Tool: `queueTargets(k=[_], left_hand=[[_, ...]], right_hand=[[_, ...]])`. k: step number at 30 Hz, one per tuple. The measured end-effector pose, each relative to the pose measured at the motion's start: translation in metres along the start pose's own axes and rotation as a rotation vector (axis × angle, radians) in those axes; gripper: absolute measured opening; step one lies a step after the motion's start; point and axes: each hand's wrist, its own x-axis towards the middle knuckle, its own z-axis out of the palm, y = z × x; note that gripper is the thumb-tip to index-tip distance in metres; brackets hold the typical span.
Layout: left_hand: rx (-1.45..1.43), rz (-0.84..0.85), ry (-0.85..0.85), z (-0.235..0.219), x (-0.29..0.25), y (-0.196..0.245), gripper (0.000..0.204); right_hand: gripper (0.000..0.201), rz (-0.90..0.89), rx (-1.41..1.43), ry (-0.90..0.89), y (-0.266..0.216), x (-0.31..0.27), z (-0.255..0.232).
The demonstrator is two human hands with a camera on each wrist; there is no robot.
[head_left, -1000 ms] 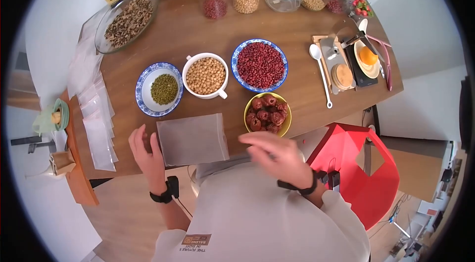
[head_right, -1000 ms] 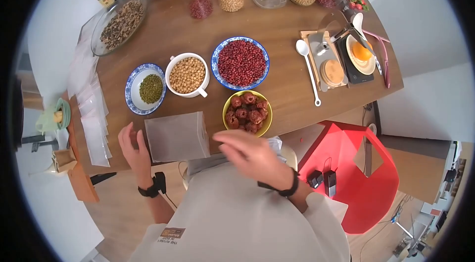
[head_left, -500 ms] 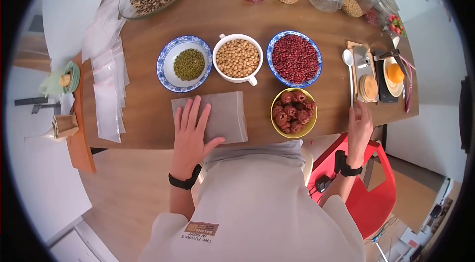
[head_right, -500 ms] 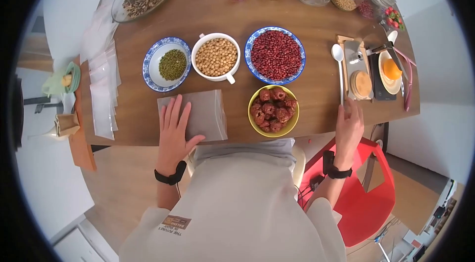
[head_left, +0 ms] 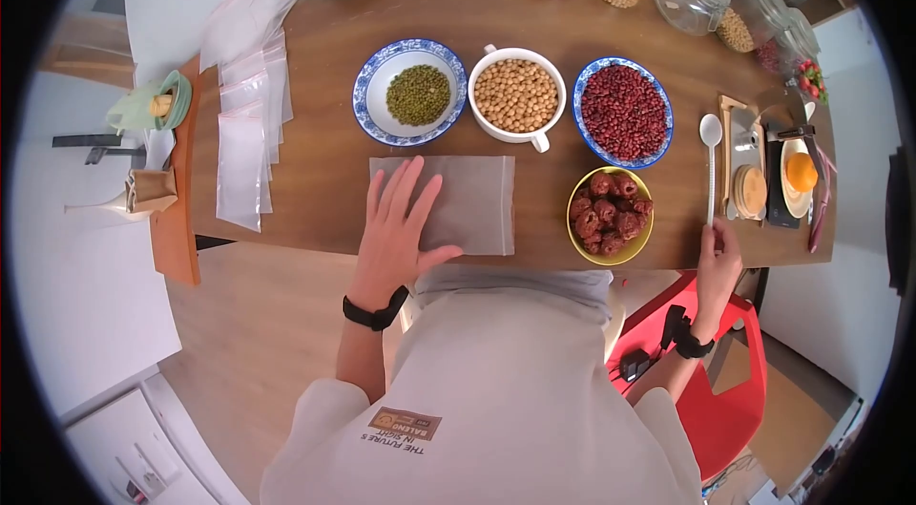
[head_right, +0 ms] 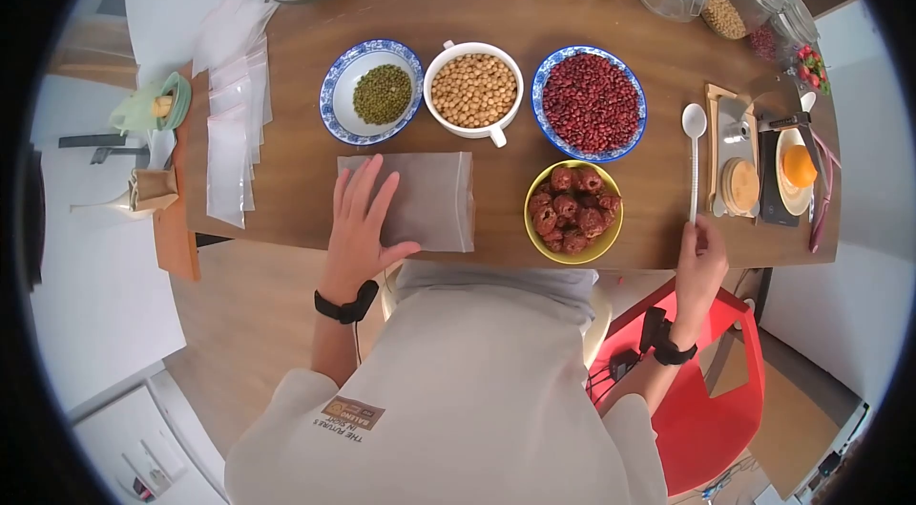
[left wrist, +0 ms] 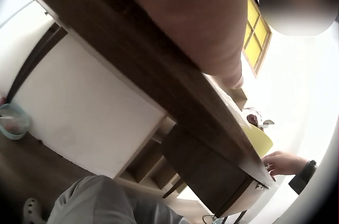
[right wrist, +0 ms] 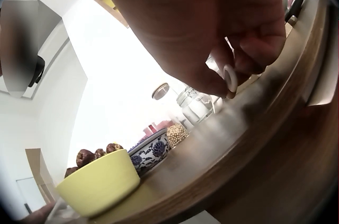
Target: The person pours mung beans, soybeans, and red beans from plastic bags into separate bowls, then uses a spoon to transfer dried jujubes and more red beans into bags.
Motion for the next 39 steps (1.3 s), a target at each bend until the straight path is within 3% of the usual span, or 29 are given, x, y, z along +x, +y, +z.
queueTargets(k=[5,7,10,15,17,19,22,31,33,39], left_hand=[[-0.027,0.045,0.104,0.006,0.001,-0.005,0.088],[-0.021,0.066,0.123,0.004,0.002,-0.008,0.084],[-0.020,0.080,0.184,0.004,0.001,-0.013,0.076],[-0.099,-0.030,0.324,0.005,-0.003,-0.018,0.057],[-0.178,-0.053,0.344,0.006,-0.002,-0.017,0.050],[-0.234,-0.116,0.349,0.006,-0.002,-0.018,0.053],[-0.247,-0.128,0.350,0.007,-0.005,-0.020,0.050],[-0.249,-0.149,0.332,0.008,-0.005,-0.018,0.039],[-0.252,-0.152,0.333,0.009,-0.004,-0.019,0.039],[-0.233,-0.144,0.323,0.007,-0.002,-0.016,0.036]], right_hand=[[0.029,0.049,0.213,0.192,-0.001,-0.006,-0.015],[0.028,0.112,0.313,0.249,-0.025,-0.012,-0.026],[0.022,0.007,0.457,0.416,-0.027,-0.015,-0.041],[0.020,-0.047,0.395,0.516,-0.049,-0.029,-0.057],[0.017,-0.301,0.274,0.496,-0.052,-0.032,-0.059],[0.014,-0.343,0.237,0.480,-0.061,-0.031,-0.061],[0.009,-0.563,0.052,0.378,-0.082,-0.027,-0.060],[0.013,-0.442,-0.034,0.063,-0.082,-0.021,-0.044],[0.013,-0.322,-0.030,-0.031,-0.075,-0.023,-0.038],[0.020,-0.162,0.195,0.045,-0.065,-0.036,-0.048]])
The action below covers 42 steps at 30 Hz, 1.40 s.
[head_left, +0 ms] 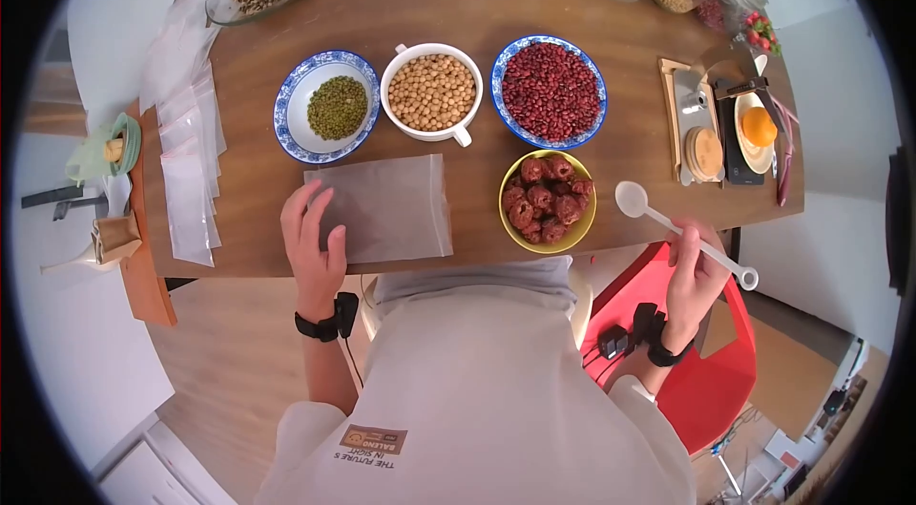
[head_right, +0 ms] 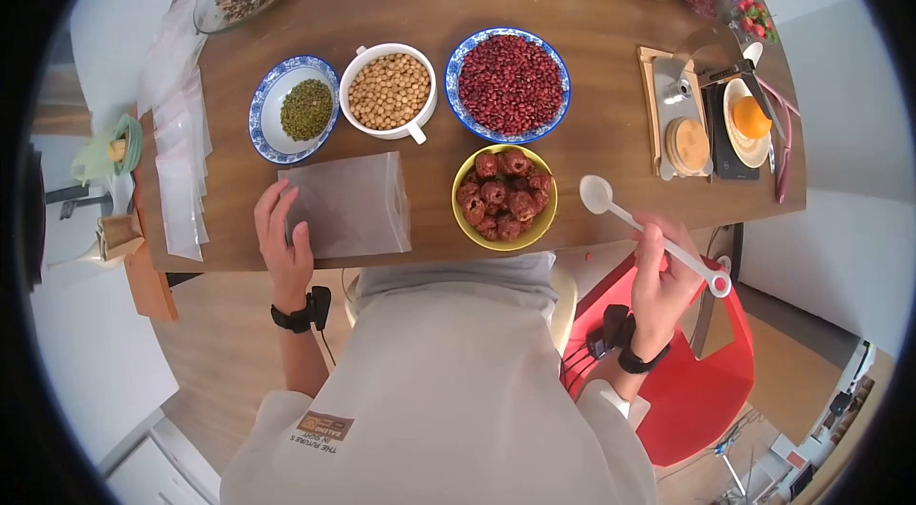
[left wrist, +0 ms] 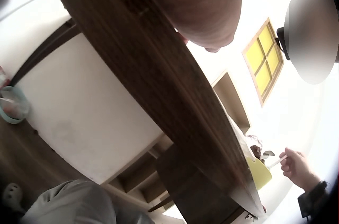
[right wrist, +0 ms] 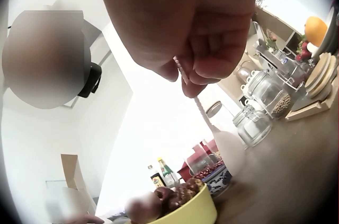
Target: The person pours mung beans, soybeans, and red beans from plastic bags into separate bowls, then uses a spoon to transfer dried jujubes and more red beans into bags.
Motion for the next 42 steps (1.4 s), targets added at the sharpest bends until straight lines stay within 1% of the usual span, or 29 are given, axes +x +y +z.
queueTargets(k=[2,3,5,9,11,12,14,19,22,24,28,33,36,42], left_hand=[[0.000,-0.001,-0.011,0.000,0.000,0.001,0.036],[0.004,0.004,-0.007,0.001,-0.001,0.000,0.035],[0.010,0.007,-0.002,0.001,-0.002,-0.001,0.034],[0.026,0.024,0.028,0.000,-0.004,0.000,0.034],[0.031,0.036,0.034,0.002,-0.004,0.000,0.034],[0.036,0.052,0.035,0.003,-0.004,0.000,0.034],[0.041,0.067,0.035,0.004,-0.004,0.000,0.034],[0.051,0.062,0.024,0.003,-0.005,0.001,0.034],[0.063,0.074,0.021,0.004,-0.004,-0.001,0.034],[0.061,0.074,0.022,0.005,-0.004,-0.001,0.034],[0.061,0.066,0.022,0.004,-0.005,-0.001,0.033],[0.071,0.057,0.020,0.003,-0.003,0.000,0.032],[0.064,0.053,0.017,0.004,-0.003,0.000,0.032],[0.063,0.052,0.021,0.004,-0.005,-0.001,0.032]], right_hand=[[0.026,-0.007,0.180,-0.003,-0.010,-0.003,-0.001],[0.026,-0.004,0.179,-0.002,-0.013,-0.004,0.000],[0.029,-0.137,0.223,-0.018,-0.017,-0.004,0.002],[0.029,-0.191,0.212,-0.049,-0.023,-0.007,0.001],[0.028,-0.209,0.195,-0.100,-0.023,-0.009,0.002],[0.028,-0.207,0.193,-0.099,-0.024,-0.010,0.003],[0.025,-0.212,0.212,-0.163,-0.029,-0.010,0.006],[0.024,-0.187,0.126,-0.117,-0.024,-0.007,0.004],[0.021,-0.237,0.039,-0.111,-0.023,0.000,0.004],[0.020,-0.197,0.078,-0.179,-0.023,0.002,0.006],[0.020,-0.197,0.125,-0.209,-0.016,0.006,0.010],[0.024,-0.201,0.260,-0.241,-0.008,0.010,0.006],[0.026,-0.216,0.177,-0.256,-0.009,0.013,0.008],[0.027,-0.233,0.211,-0.295,-0.010,0.016,0.006]])
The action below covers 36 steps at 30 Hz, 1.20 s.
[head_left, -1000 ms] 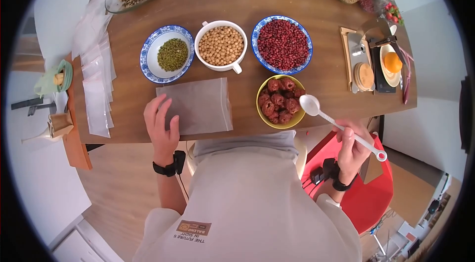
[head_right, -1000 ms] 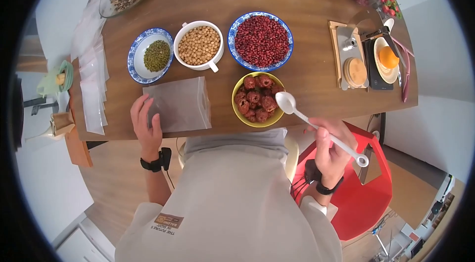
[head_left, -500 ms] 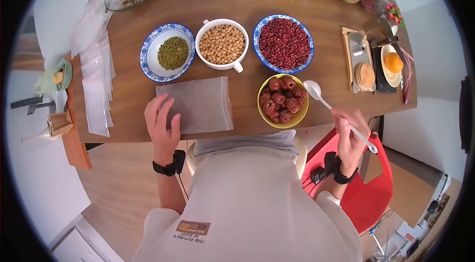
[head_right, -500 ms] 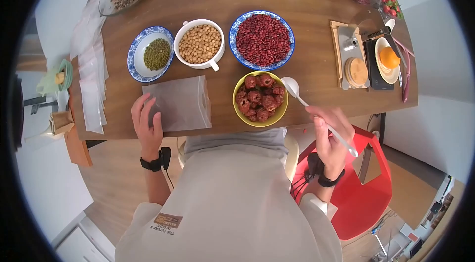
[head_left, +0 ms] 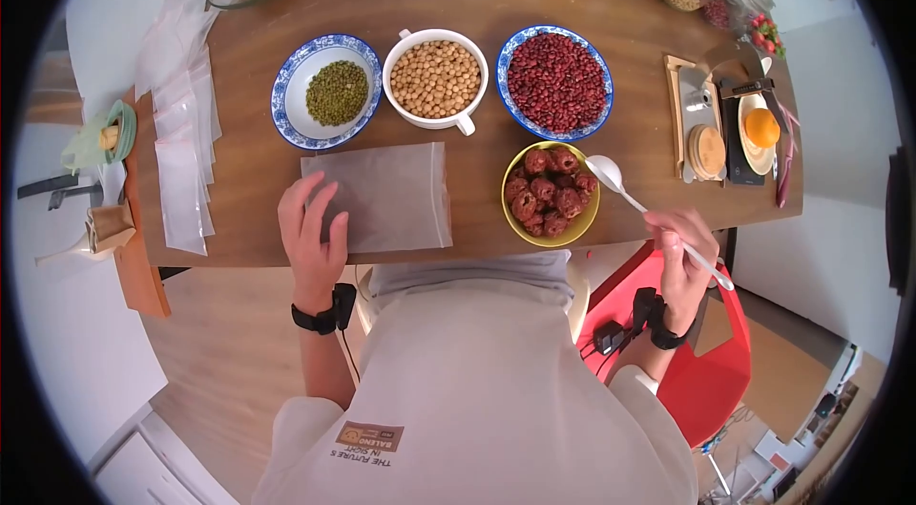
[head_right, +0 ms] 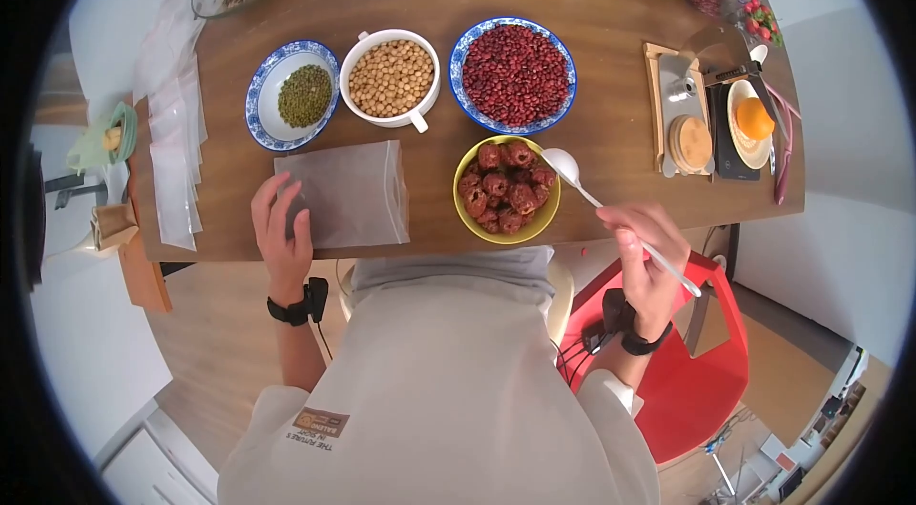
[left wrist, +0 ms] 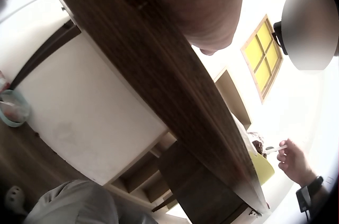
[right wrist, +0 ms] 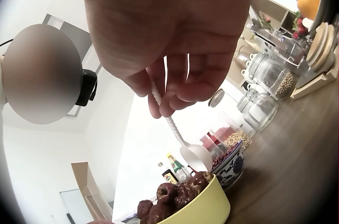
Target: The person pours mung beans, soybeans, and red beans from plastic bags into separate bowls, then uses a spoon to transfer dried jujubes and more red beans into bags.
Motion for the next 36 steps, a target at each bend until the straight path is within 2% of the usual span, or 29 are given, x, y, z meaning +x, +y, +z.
queueTargets(k=[4,10,13,15,22,28,31,34,36], left_hand=[[-0.006,0.006,-0.001,0.000,0.002,-0.001,0.033],[0.009,0.009,-0.011,-0.001,0.001,0.001,0.027],[-0.009,0.005,0.009,0.001,0.000,-0.001,0.031],[-0.007,0.006,0.005,0.001,0.002,0.000,0.031],[0.015,0.013,-0.006,0.001,0.001,0.001,0.030],[0.010,0.005,-0.020,0.002,0.001,0.000,0.029],[0.006,0.004,-0.014,0.001,0.000,0.000,0.029],[0.021,0.007,-0.014,0.002,0.000,0.000,0.028],[0.016,0.004,-0.015,0.002,-0.001,0.000,0.027]], right_hand=[[0.028,-0.024,0.073,0.033,0.004,-0.002,-0.005],[0.030,-0.020,-0.046,0.056,0.001,-0.001,-0.003],[0.029,-0.031,-0.059,0.073,0.000,-0.006,-0.008],[0.027,-0.016,-0.050,0.121,0.001,-0.011,-0.009],[0.023,0.033,-0.068,0.064,-0.007,-0.016,0.002],[0.022,0.095,-0.029,0.118,-0.009,-0.019,0.004],[0.023,0.016,-0.044,0.199,-0.007,-0.024,0.004],[0.022,-0.025,-0.041,0.182,-0.013,-0.024,0.004],[0.020,-0.070,-0.063,0.096,-0.020,-0.021,0.010]])
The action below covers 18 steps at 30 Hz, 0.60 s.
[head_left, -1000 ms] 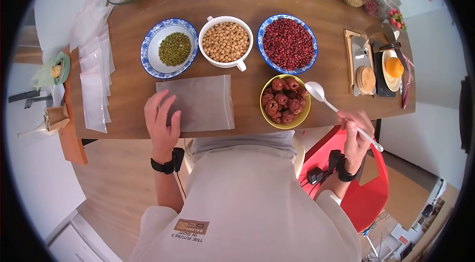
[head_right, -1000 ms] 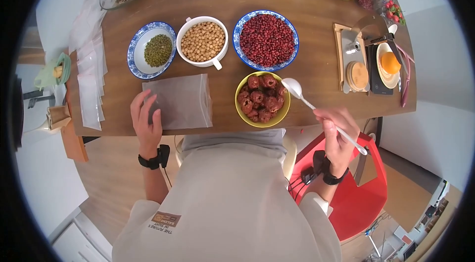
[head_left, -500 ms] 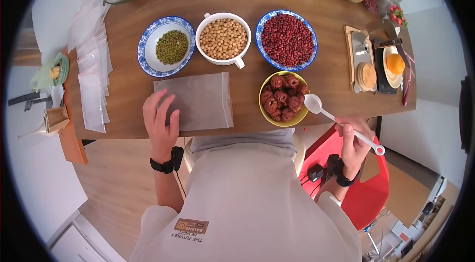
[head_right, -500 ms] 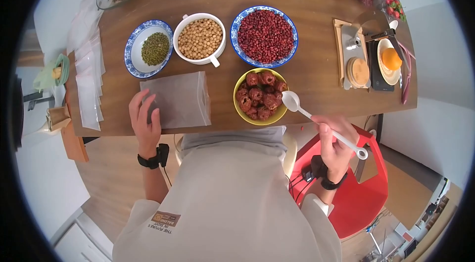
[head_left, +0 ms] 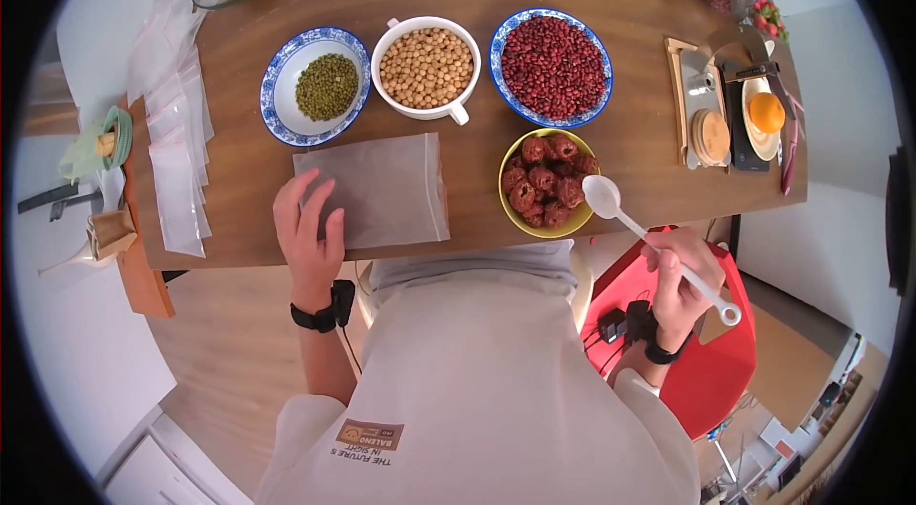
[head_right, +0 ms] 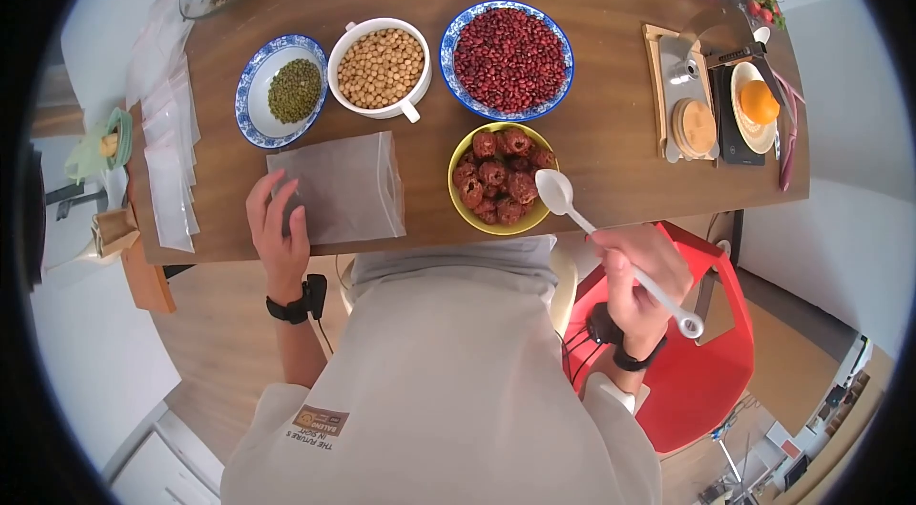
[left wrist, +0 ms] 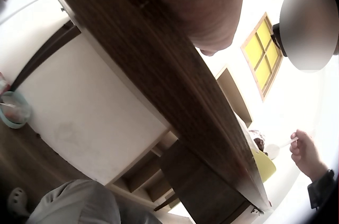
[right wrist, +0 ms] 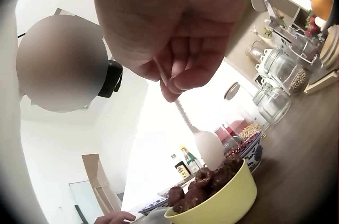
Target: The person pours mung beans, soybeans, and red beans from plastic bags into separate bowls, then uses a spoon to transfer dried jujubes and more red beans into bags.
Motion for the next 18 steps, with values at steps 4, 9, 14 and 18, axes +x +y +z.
queueTargets(k=[4,9,14,18], left_hand=[[-0.006,-0.003,-0.006,0.000,0.001,-0.002,0.027],[-0.011,-0.009,-0.006,0.001,0.000,-0.002,0.027],[0.035,0.010,0.012,-0.003,0.005,0.005,0.028],[0.097,0.141,0.045,-0.006,0.014,0.033,0.037]], right_hand=[[0.013,0.011,-0.041,-0.038,-0.008,0.003,0.010],[0.011,0.020,-0.010,-0.084,-0.005,0.006,0.017],[0.016,0.223,0.180,-0.070,-0.001,0.006,0.015],[0.020,0.314,0.297,-0.032,0.010,-0.001,0.018]])
